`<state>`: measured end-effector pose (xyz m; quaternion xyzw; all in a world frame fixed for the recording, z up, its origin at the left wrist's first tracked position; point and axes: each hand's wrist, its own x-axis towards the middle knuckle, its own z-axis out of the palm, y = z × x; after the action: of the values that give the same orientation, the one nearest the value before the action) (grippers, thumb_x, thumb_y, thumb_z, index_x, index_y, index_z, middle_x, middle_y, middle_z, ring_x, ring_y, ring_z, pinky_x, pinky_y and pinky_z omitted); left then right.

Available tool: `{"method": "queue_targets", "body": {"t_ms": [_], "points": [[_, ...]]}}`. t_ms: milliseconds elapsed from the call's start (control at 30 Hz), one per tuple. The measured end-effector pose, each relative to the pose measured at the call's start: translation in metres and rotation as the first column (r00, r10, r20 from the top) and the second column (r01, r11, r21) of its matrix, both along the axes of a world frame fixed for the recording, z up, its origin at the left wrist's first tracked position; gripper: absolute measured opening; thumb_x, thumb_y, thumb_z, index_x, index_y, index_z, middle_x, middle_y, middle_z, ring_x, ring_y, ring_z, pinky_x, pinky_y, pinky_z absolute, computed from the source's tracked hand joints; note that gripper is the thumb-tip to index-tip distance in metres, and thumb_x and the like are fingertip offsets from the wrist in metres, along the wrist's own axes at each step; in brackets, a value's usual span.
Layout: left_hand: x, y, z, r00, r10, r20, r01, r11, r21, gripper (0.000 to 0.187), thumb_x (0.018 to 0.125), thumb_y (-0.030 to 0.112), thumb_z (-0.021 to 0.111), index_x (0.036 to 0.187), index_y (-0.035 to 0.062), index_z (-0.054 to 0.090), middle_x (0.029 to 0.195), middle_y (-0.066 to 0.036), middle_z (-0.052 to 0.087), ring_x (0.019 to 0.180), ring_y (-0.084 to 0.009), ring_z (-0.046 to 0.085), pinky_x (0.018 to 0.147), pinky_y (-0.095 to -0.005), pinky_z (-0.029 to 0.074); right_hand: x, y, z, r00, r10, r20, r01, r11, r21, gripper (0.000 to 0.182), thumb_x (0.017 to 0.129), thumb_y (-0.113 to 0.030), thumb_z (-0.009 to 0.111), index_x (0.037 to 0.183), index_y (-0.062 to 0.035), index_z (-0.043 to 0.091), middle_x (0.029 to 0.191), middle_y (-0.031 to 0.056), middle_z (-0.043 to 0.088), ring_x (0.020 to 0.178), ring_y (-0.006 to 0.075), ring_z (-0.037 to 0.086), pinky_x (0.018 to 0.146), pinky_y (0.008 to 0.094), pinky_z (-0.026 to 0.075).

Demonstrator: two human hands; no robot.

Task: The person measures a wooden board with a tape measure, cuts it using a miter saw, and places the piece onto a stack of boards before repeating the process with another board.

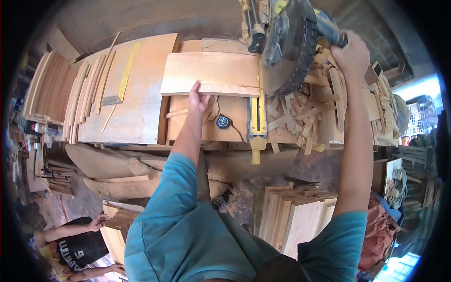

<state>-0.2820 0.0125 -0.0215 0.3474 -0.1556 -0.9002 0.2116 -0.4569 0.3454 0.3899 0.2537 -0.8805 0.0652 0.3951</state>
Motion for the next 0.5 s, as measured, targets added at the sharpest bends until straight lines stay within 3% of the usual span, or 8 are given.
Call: {"method": "queue_targets", "body": {"t_ms": [67,133,167,300,367,400,433,500], "points": [[-0.003,-0.017,-0.025,0.998,-0.055,-0.019,0.055,0.998,0.01,0.054,0.098,0.029,0.074,0.141,0.0018,0.054,0.14,-0.021,0.059,0.119,-0.0325,0.066,0.099,-0.0434,0.061,-0.031,-0.002,0.025,0.987,-0.028,-0.158,0.038,0.997,0.06,0.048,0.08,-0.031,0.076,0.126,-0.0173,0.076,0.121,0.0156,0.076,0.113,0.0364,0.072,0.098,0.0467,0.055],[0.003,-0.022,-0.021,0.995,-0.069,-0.065,0.071,0.997,0.024,0.052,0.099,0.025,0.073,0.14,-0.0007,0.054,0.128,-0.02,0.067,0.101,-0.0342,0.075,0.081,-0.0427,0.069,-0.048,-0.012,0.05,0.983,-0.119,-0.138,0.123,0.992,0.019,0.042,0.087,-0.03,0.076,0.118,-0.0025,0.074,0.122,0.0241,0.073,0.107,0.0366,0.072,0.1,0.0495,0.054],[0.014,-0.021,-0.011,0.996,-0.073,-0.055,0.074,0.997,0.012,0.052,0.099,0.025,0.073,0.14,-0.0007,0.054,0.128,-0.02,0.067,0.101,-0.0342,0.075,0.081,-0.0427,0.069,-0.058,-0.017,0.061,0.981,-0.136,-0.141,0.139,0.99,0.015,0.042,0.087,-0.03,0.076,0.119,-0.0031,0.074,0.123,0.0238,0.073,0.107,0.0365,0.072,0.1,0.0493,0.054],[0.116,-0.007,0.054,0.984,0.161,-0.076,-0.166,0.985,-0.057,0.046,0.102,0.017,0.067,0.14,-0.0035,0.052,0.134,-0.022,0.063,0.127,-0.0389,0.063,0.106,-0.0526,0.059,-0.08,-0.032,0.089,0.987,-0.138,-0.082,0.14,0.99,0.025,0.042,0.087,-0.03,0.075,0.121,-0.0053,0.074,0.123,0.0223,0.074,0.109,0.0363,0.071,0.1,0.0485,0.054],[0.189,-0.013,0.082,0.95,0.304,-0.071,-0.308,0.95,-0.045,0.044,0.103,0.016,0.067,0.14,-0.0037,0.053,0.139,-0.023,0.06,0.129,-0.0362,0.061,0.113,-0.0472,0.054,-0.085,-0.043,0.097,0.989,-0.138,-0.044,0.14,0.99,0.034,0.043,0.087,-0.029,0.075,0.123,-0.0063,0.074,0.124,0.0215,0.074,0.11,0.0361,0.071,0.1,0.0481,0.054],[0.225,-0.006,0.11,0.91,0.365,-0.196,-0.371,0.929,0.006,0.045,0.102,0.014,0.067,0.139,-0.0055,0.053,0.136,-0.023,0.061,0.13,-0.0359,0.06,0.119,-0.0443,0.049,-0.087,-0.045,0.1,0.99,-0.136,-0.028,0.137,0.99,0.032,0.043,0.087,-0.029,0.075,0.123,-0.0069,0.074,0.124,0.0211,0.074,0.111,0.0361,0.071,0.1,0.0479,0.054],[0.265,-0.013,0.116,0.88,0.407,-0.245,-0.422,0.906,-0.011,0.048,0.102,0.006,0.06,0.145,-0.008,0.046,0.142,-0.027,0.056,0.14,-0.0382,0.052,0.126,-0.0485,0.042,-0.09,-0.045,0.104,0.991,-0.135,-0.019,0.136,0.99,0.03,0.043,0.087,-0.029,0.075,0.124,-0.0074,0.074,0.124,0.0208,0.074,0.111,0.036,0.071,0.1,0.0477,0.054],[0.337,-0.015,0.136,0.818,0.508,-0.27,-0.529,0.848,-0.008,0.051,0.099,0.006,0.065,0.144,-0.0101,0.047,0.142,-0.027,0.057,0.139,-0.037,0.053,0.124,-0.0429,0.044,-0.094,-0.042,0.108,0.992,-0.129,-0.001,0.129,0.991,0.032,0.044,0.086,-0.029,0.075,0.125,-0.0085,0.073,0.125,0.02,0.074,0.113,0.0359,0.071,0.101,0.0473,0.054]]}}
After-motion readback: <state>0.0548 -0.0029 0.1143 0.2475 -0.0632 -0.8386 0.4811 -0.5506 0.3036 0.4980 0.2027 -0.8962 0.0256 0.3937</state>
